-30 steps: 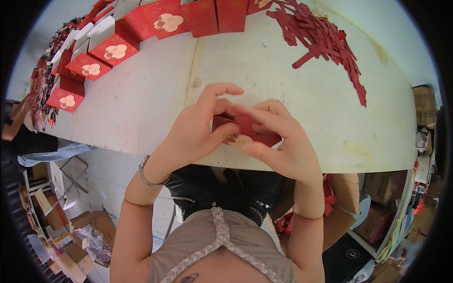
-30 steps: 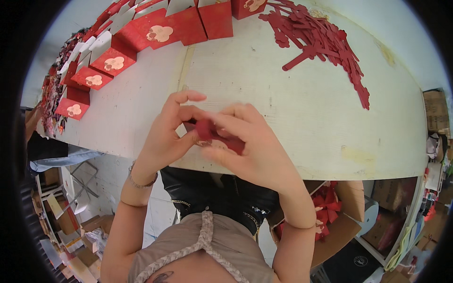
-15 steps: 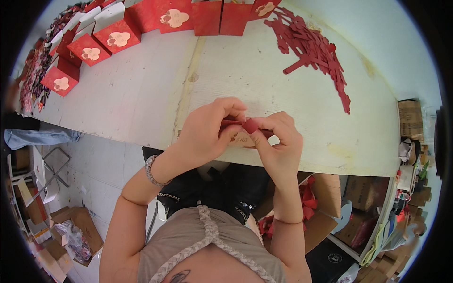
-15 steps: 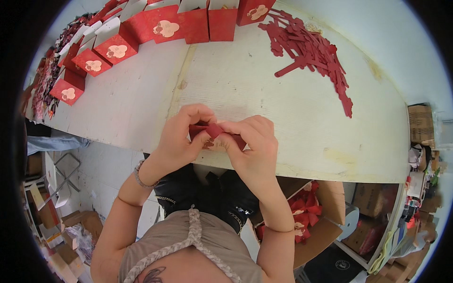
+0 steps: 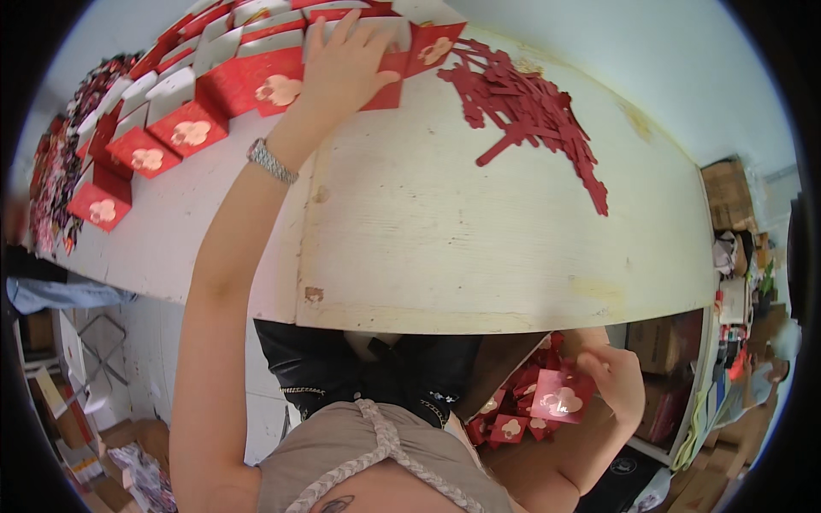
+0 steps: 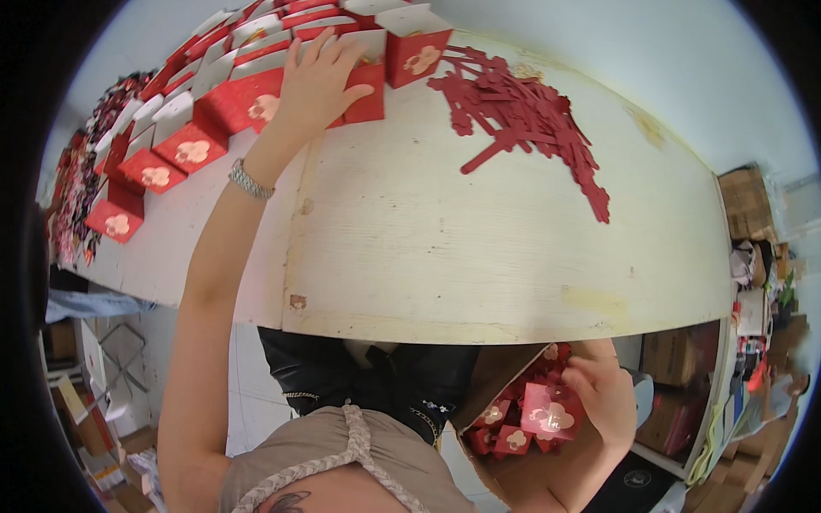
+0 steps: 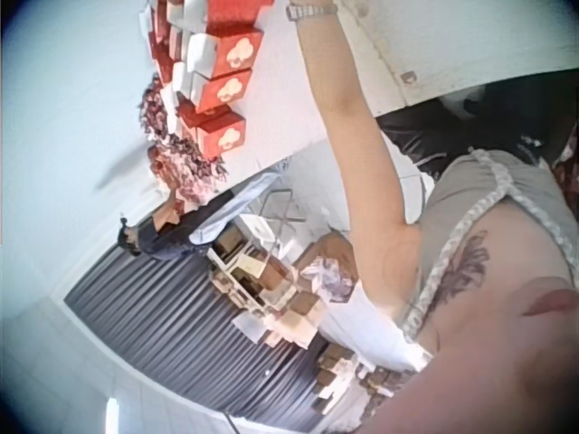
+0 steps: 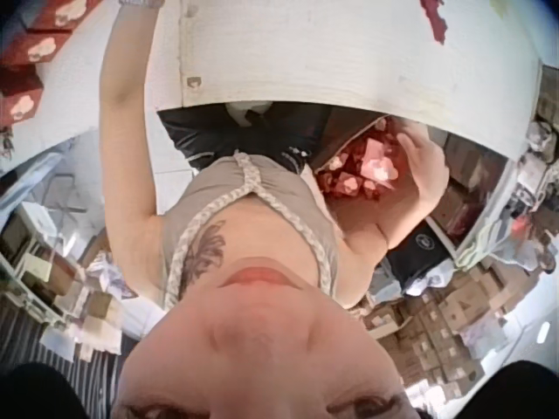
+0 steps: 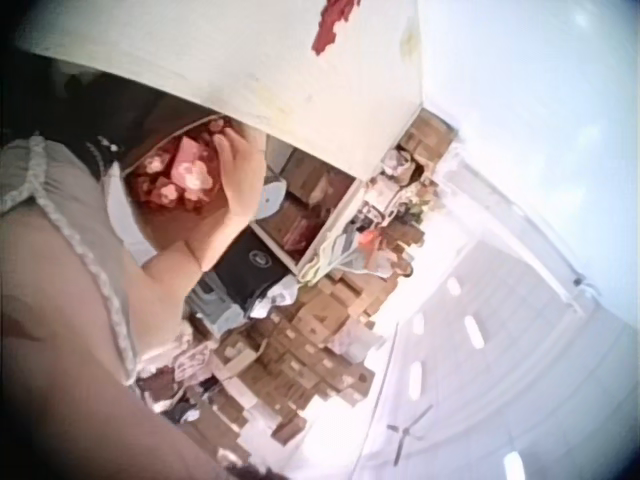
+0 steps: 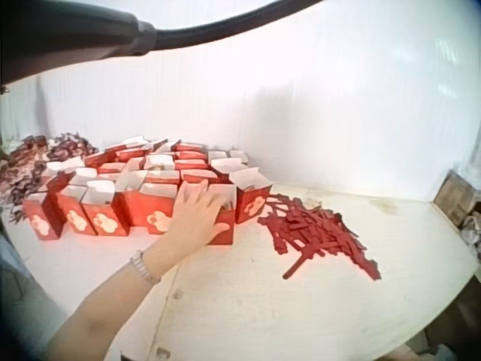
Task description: The person assembles small red paper boxes by folding flaps and inserting red sticks. They place small gold beads into the boxes and arrange the finished boxes on the table.
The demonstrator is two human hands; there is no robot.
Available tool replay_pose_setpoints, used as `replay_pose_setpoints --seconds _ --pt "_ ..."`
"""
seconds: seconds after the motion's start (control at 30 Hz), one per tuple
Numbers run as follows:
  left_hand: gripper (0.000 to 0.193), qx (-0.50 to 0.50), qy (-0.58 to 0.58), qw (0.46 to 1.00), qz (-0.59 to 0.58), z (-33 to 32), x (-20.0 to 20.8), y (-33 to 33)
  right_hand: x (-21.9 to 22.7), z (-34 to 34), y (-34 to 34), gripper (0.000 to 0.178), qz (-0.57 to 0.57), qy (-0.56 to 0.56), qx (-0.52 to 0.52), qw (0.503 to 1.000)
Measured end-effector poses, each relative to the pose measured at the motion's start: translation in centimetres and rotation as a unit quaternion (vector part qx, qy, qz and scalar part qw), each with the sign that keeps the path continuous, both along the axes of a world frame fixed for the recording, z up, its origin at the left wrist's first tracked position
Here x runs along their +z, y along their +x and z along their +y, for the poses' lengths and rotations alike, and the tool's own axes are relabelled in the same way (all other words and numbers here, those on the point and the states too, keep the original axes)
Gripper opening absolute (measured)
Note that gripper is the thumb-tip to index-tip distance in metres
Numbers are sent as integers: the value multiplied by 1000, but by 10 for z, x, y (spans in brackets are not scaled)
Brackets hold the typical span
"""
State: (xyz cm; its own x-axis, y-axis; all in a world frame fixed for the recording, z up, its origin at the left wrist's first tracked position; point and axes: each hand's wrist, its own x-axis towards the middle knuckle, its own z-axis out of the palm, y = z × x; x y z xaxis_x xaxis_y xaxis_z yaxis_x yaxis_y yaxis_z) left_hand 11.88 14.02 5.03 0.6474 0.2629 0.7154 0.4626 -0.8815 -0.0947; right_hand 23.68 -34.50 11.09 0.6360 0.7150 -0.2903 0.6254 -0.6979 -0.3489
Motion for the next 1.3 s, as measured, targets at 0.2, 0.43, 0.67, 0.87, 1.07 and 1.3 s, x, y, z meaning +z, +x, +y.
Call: replay_pose_setpoints --seconds 0.2,0.43,0.67,0.87,1.07,1.3 --pt "29 7 -10 1000 -1 24 -27 10 -30 72 56 21 -103 207 44 972" --pt "42 -176 -94 979 -52 -59 -49 0 -109 349 324 28 -130 361 -70 921" --pt "28 -236 -252 935 83 -82 -75 -8 -136 463 374 45 -90 171 -176 965" --pt "23 -265 -288 916 83 -75 -89 -8 -103 436 355 24 71 525 -120 840" --pt "50 -302 -640 705 -53 -78 -91 -10 -69 344 184 18 -170 589 161 773" --pt "83 -363 -818 424 -140 -108 -62 23 -111 248 53 30 -213 511 361 750"
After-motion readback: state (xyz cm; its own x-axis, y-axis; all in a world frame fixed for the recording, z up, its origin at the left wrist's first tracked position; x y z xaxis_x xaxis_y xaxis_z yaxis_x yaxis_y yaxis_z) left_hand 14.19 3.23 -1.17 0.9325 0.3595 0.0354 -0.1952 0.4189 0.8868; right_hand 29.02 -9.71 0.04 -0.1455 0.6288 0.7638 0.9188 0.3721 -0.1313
